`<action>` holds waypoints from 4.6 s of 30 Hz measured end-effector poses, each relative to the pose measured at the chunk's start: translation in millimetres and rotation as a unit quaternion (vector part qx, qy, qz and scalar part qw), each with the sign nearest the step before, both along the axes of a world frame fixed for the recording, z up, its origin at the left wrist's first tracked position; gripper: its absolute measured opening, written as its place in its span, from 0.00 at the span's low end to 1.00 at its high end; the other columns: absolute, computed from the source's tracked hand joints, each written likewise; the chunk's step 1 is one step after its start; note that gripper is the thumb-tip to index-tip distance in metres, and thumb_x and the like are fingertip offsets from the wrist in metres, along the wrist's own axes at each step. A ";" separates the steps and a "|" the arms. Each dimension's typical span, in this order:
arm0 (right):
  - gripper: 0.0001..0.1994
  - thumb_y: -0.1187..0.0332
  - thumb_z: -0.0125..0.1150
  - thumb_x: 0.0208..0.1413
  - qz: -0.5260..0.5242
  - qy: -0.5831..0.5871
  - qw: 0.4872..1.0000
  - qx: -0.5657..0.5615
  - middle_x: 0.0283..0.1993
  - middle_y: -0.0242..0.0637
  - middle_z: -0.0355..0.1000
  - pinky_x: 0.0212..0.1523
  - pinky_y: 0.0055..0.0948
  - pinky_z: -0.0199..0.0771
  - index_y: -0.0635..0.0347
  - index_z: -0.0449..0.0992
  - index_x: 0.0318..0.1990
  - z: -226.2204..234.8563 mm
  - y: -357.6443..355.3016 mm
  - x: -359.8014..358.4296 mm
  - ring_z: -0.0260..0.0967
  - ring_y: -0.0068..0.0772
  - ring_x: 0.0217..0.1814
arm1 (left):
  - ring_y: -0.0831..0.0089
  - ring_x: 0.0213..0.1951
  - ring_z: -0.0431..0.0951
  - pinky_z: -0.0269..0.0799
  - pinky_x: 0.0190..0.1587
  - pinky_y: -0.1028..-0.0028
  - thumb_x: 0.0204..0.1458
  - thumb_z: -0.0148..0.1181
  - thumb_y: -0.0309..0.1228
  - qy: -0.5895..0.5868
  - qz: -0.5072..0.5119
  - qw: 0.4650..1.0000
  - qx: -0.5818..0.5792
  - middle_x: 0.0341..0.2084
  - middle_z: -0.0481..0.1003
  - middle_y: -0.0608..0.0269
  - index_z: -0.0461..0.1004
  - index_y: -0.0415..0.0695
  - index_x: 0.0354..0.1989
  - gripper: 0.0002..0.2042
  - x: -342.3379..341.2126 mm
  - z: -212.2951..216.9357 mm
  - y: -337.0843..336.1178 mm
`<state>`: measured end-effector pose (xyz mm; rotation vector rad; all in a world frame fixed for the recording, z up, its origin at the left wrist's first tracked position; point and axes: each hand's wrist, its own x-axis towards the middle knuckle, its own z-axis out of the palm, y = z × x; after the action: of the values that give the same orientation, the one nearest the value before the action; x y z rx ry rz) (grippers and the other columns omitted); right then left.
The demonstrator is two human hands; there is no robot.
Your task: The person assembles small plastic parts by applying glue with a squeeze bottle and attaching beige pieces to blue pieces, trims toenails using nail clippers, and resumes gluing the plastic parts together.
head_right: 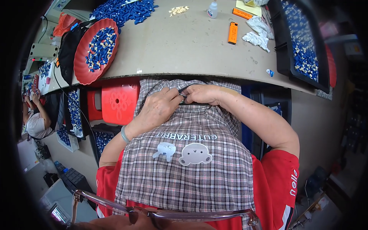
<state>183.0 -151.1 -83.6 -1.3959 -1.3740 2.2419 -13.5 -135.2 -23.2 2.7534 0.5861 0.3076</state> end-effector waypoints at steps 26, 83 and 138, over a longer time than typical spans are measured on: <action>0.12 0.72 0.60 0.50 0.013 0.014 0.999 0.029 0.35 0.31 0.74 0.40 0.22 0.66 0.67 0.77 0.42 5.4 -3.5 -0.2 0.65 0.19 0.36 | 0.61 0.38 0.65 0.64 0.39 0.66 0.39 0.54 0.24 -0.061 -0.023 0.998 -0.017 0.32 0.64 0.57 0.71 0.38 0.33 0.10 -2.4 3.9 6.2; 0.12 0.64 0.63 0.48 -0.015 -0.095 0.764 0.638 0.21 0.37 0.65 0.25 0.34 0.67 0.61 0.69 0.25 114.7 18.2 -12.6 0.66 0.38 0.22 | 0.74 0.35 0.78 0.74 0.34 0.80 0.52 0.57 0.22 -0.287 0.107 0.669 -0.677 0.35 0.77 0.55 0.72 0.35 0.44 0.10 -33.0 12.5 26.2; 0.10 0.77 0.59 0.48 0.066 0.003 0.794 0.604 0.35 0.43 0.71 0.36 0.35 0.74 0.64 0.72 0.40 112.2 17.4 -5.4 0.72 0.45 0.36 | 0.69 0.35 0.77 0.72 0.36 0.77 0.50 0.60 0.27 -0.473 0.305 0.705 -0.431 0.33 0.75 0.54 0.70 0.39 0.43 0.12 -111.4 88.3 28.5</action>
<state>177.5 -133.7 28.6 -0.7675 -2.2554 0.8614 -124.9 -106.7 65.1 1.1611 0.9570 1.1401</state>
